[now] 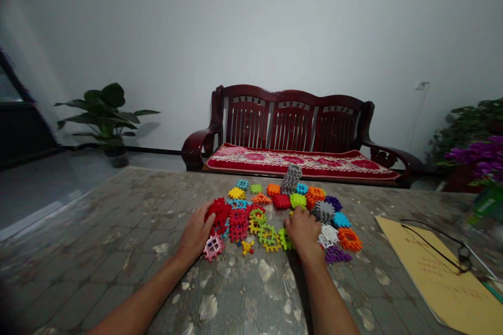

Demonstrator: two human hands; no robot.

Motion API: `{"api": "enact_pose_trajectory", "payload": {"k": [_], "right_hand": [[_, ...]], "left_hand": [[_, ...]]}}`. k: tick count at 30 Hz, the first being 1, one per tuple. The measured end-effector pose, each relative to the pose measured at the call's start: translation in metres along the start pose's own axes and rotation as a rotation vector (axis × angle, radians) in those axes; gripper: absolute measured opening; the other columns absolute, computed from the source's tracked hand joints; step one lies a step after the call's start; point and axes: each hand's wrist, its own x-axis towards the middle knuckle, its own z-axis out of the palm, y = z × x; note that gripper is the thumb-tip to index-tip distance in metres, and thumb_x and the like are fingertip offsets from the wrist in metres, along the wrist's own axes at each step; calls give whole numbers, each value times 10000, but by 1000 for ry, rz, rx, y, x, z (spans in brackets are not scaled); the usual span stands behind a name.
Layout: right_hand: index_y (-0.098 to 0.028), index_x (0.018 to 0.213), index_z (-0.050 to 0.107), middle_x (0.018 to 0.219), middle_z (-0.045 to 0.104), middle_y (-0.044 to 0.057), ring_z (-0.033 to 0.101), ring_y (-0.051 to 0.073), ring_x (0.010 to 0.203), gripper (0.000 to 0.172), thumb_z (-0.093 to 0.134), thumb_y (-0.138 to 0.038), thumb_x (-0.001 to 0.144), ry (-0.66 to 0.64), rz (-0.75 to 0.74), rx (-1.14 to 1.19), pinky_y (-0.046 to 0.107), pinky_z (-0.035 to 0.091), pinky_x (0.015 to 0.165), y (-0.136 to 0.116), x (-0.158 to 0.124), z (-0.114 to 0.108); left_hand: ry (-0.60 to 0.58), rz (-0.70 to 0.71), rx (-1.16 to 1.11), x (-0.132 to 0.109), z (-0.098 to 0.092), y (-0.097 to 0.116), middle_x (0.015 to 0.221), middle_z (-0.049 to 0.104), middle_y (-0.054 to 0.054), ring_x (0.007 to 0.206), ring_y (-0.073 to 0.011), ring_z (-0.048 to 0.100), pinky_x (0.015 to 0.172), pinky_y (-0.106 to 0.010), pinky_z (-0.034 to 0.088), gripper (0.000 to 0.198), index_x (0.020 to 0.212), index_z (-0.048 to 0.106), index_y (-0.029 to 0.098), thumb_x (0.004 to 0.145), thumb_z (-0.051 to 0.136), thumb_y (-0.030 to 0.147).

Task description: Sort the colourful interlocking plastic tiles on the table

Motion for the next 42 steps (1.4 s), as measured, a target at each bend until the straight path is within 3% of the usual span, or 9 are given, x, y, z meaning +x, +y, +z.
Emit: {"api": "enact_pose_trajectory", "payload": {"k": [6, 14, 21, 27, 31, 37, 39, 42], "right_hand": [[-139, 1210, 554, 1197, 609, 195, 591, 345, 1102, 437, 519, -415, 872, 20, -2, 29, 404, 465, 844, 2, 1, 1], [-137, 1261, 550, 1167, 630, 177, 618, 293, 1070, 506, 600, -239, 769, 60, -86, 215, 350, 450, 882, 6, 8, 9], [-195, 1212, 585, 1173, 678, 80, 637, 232, 1074, 490, 634, -241, 727, 117, -216, 626, 325, 473, 936, -10, 10, 5], [-170, 1173, 589, 1154, 690, 102, 662, 236, 1040, 473, 620, -411, 768, 88, -322, 1108, 367, 503, 942, -46, 1, 15], [-158, 1284, 522, 1303, 619, 140, 615, 241, 1163, 590, 595, -469, 788, 10, -332, 1344, 372, 497, 980, -63, -3, 26], [-193, 1340, 510, 1408, 543, 112, 551, 223, 1249, 556, 546, -426, 836, 20, -411, 1310, 383, 461, 1027, -51, 1, 16], [-201, 1318, 545, 1367, 580, 95, 556, 226, 1235, 567, 614, -343, 773, -43, -484, 1143, 395, 428, 1057, -34, 4, 6], [-199, 1316, 574, 1383, 564, 101, 500, 270, 1284, 726, 745, -252, 612, -138, -521, 715, 420, 348, 1111, -1, 5, -9]], "left_hand": [[-69, 26, -36, 1, 3, -1, 1316, 611, -112, 1231, -228, 544, 1083, -437, 393, 422, 1287, 562, 182, 900, 438, 294], [-84, 60, -49, 0, 1, -1, 1311, 613, -108, 1219, -229, 551, 1080, -449, 399, 418, 1288, 555, 186, 901, 436, 291], [-86, 59, -46, 1, 2, 1, 1304, 614, -111, 1206, -228, 555, 1076, -448, 403, 414, 1290, 551, 174, 905, 431, 272], [-84, 95, -44, -1, 4, 0, 1317, 600, -103, 1233, -219, 538, 1094, -438, 391, 415, 1301, 544, 193, 904, 446, 259], [-60, 129, -29, -2, 4, -1, 1366, 559, -112, 1291, -232, 489, 1123, -459, 360, 423, 1308, 543, 198, 899, 460, 265], [-44, 149, -10, -5, 3, 3, 1398, 523, -114, 1312, -248, 467, 1130, -483, 345, 433, 1319, 545, 219, 895, 483, 286], [-54, 159, -6, -5, 3, 4, 1407, 513, -116, 1320, -252, 460, 1133, -485, 340, 436, 1321, 546, 219, 894, 489, 290], [-62, 159, -1, -5, 4, 3, 1421, 502, -122, 1332, -262, 449, 1136, -495, 334, 435, 1315, 554, 214, 890, 494, 287]]}}
